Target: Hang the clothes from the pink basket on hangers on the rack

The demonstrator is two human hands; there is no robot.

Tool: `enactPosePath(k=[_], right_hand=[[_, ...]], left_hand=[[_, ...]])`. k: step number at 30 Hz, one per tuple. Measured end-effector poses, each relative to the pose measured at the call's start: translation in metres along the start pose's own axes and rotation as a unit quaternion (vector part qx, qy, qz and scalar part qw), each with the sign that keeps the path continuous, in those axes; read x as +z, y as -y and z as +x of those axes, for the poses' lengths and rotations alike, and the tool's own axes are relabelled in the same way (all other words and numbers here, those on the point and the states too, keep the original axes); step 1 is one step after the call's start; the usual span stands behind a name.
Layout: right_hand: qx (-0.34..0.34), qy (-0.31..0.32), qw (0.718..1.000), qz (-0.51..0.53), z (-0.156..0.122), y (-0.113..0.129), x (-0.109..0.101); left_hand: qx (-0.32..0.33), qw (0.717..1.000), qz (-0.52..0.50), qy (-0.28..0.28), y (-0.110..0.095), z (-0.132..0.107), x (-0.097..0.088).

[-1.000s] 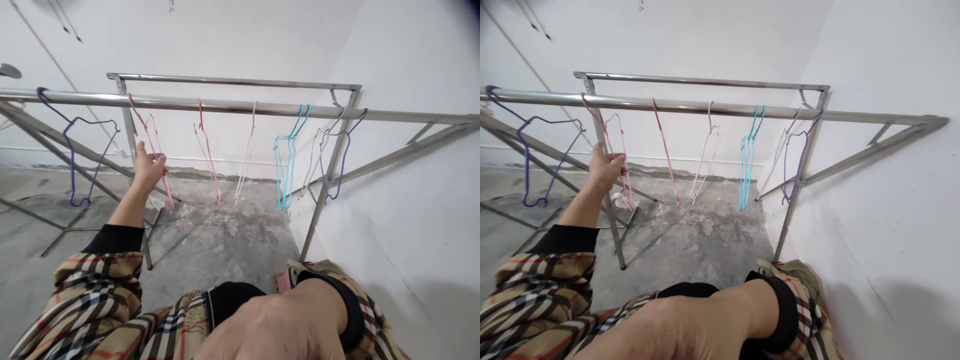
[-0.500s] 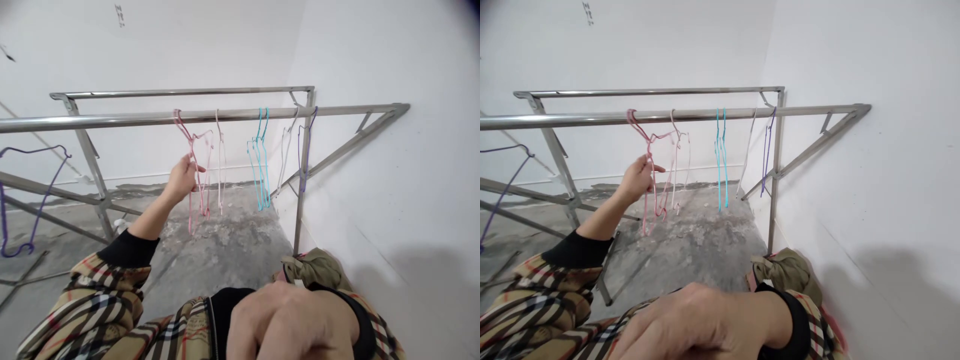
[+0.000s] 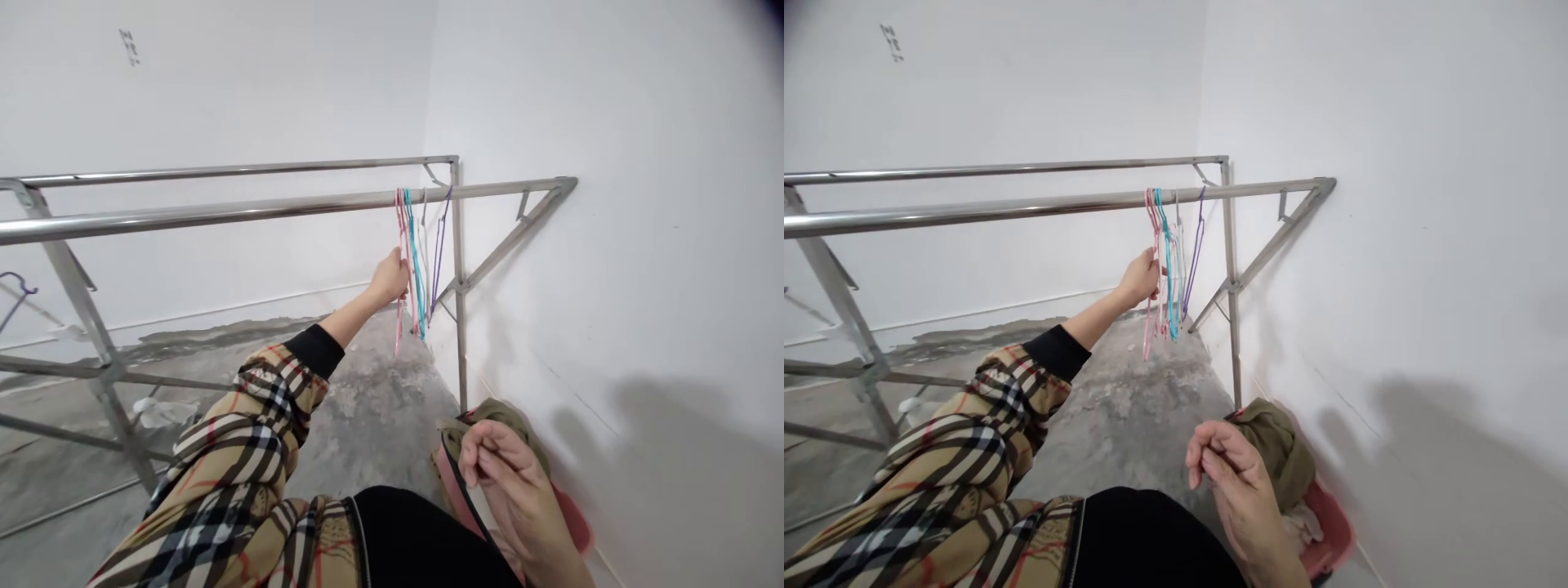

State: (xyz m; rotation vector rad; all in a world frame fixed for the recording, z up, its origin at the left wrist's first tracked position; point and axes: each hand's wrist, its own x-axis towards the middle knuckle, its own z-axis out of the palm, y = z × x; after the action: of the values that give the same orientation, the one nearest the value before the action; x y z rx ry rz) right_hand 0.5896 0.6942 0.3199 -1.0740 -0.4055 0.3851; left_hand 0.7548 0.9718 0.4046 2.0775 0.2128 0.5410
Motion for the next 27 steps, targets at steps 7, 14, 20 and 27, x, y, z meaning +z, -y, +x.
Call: enactPosePath(k=[7,14,20,27], right_hand=[[0.005,-0.112,0.993,0.035,-0.027,-0.002,-0.040],[-0.015,-0.152,0.988,0.029,-0.035,0.002,-0.061],[0.028,-0.099,0.995,0.013,-0.021,0.004,-0.068],[0.136,-0.012,0.991,0.007,0.014,-0.025,-0.067]], left_hand=[[0.004,0.999,-0.002,0.041,-0.036,0.039,0.059],[0.015,0.998,0.004,0.061,-0.061,0.064,0.101],[0.045,0.996,0.029,0.071,-0.058,0.068,0.101],[0.193,0.968,0.161,0.001,0.022,-0.016,0.006]])
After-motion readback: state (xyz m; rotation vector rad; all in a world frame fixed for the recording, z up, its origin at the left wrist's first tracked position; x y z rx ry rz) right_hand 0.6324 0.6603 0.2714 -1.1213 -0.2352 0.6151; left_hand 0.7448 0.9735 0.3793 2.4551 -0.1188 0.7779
